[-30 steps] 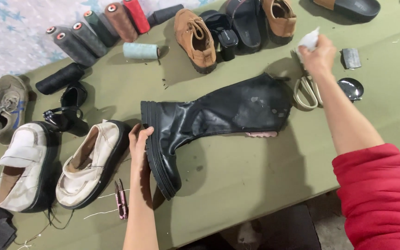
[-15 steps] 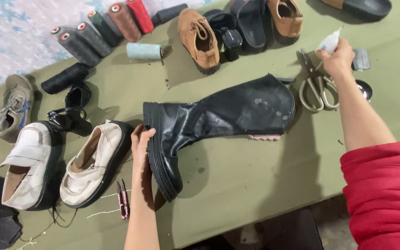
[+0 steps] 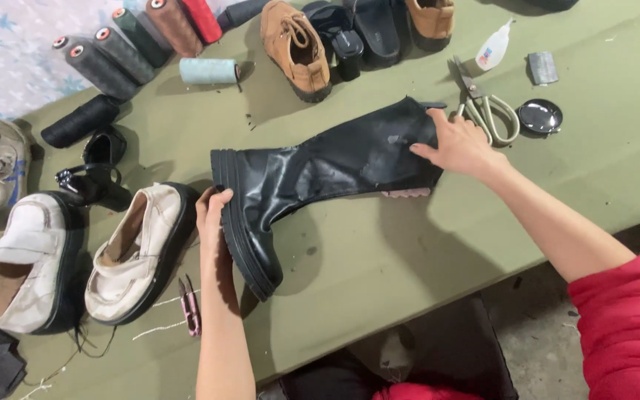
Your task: The person wipes the exterior of a black boot with a cloth, focusing on the shaft and heel. They rotate the boot to clean different sides and then use a brush to scrub the sole and heel area.
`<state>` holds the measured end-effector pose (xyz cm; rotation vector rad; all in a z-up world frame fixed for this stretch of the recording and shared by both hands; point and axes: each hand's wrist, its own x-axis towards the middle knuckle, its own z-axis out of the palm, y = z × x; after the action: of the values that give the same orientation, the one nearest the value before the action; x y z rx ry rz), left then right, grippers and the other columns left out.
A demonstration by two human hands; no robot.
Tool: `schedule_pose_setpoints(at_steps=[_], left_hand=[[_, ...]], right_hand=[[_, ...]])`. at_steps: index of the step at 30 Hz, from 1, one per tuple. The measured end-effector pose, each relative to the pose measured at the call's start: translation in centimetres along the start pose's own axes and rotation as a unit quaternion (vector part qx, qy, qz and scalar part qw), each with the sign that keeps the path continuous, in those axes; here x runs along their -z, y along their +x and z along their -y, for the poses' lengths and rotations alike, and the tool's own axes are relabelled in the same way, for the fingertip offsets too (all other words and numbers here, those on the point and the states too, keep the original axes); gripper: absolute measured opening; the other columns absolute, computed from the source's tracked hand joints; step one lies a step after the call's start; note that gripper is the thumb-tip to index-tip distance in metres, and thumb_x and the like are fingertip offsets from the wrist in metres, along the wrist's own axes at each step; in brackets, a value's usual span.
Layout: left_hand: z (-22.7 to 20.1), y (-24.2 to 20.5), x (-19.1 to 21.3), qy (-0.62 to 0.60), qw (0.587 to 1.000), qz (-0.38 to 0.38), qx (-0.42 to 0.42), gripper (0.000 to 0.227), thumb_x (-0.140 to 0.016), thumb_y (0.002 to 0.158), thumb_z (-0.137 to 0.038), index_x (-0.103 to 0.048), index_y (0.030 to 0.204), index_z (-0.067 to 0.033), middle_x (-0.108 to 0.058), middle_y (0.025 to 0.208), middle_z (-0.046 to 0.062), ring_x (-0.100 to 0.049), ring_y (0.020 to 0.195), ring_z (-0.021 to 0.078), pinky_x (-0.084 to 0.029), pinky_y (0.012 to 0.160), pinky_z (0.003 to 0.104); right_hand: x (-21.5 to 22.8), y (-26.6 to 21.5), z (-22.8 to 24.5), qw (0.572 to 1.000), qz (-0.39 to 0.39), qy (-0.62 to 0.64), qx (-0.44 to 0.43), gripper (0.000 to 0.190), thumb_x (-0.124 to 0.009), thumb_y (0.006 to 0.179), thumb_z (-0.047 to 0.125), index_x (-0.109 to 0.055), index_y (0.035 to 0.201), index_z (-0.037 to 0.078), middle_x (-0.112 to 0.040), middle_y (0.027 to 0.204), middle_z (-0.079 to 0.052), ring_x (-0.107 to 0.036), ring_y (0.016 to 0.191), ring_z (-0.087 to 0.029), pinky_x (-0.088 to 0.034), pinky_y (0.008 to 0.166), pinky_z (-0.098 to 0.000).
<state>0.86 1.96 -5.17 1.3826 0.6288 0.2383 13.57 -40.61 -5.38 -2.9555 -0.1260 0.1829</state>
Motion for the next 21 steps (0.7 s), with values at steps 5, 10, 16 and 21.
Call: schedule_pose_setpoints(at_steps=[5,10,16,21], left_hand=[[0.8,0.7,0.2,-0.006,1.0,-0.001,-0.003,0.075,-0.082,0.08,-0.043,-0.052,0.143,-0.0152,-0.05,0.144,0.023,-0.054,0.127,0.0378,-0.048,0.107,0.046],[-0.2,-0.4,-0.5,-0.009,1.0,-0.007,-0.007,0.079,-0.082,0.078,-0.042,-0.051,0.143,-0.0114,-0.05,0.142,0.027,-0.055,0.125,0.0371,-0.047,0.107,0.045],[0.7,0.5,-0.3,-0.015,0.999,0.002,-0.028,0.081,-0.083,0.08,-0.043,-0.049,0.144,-0.0081,-0.048,0.141,0.031,-0.055,0.124,0.0388,-0.049,0.103,0.047],[0.6,0.3,-0.4,-0.028,0.999,-0.002,-0.02,0.084,-0.085,0.076,-0.041,-0.049,0.144,-0.007,-0.047,0.144,0.029,-0.054,0.127,0.0433,-0.046,0.106,0.053]], right_hand=[[0.0,3.1,-0.9,0.998,-0.056,-0.023,0.018,0.071,-0.07,0.095,0.047,-0.044,0.152,0.015,-0.068,0.12,-0.029,-0.065,0.115,-0.05,-0.046,0.095,-0.0611],[4.8,2.3,3.2,0.969,-0.085,0.225,0.05,0.067,-0.077,0.083,0.023,-0.057,0.145,0.034,-0.071,0.097,-0.012,-0.07,0.101,-0.034,-0.055,0.092,-0.0517],[3.3,2.1,7.9,0.745,0.011,0.649,0.158,0.037,-0.063,0.105,0.018,-0.056,0.141,0.015,-0.073,0.111,-0.014,-0.076,0.097,-0.018,-0.067,0.086,-0.0332],[-5.0,0.9,5.2,0.977,-0.128,0.079,0.152,0.062,-0.062,0.098,0.015,-0.038,0.155,0.01,-0.061,0.121,-0.027,-0.061,0.116,-0.047,-0.053,0.096,-0.0609]])
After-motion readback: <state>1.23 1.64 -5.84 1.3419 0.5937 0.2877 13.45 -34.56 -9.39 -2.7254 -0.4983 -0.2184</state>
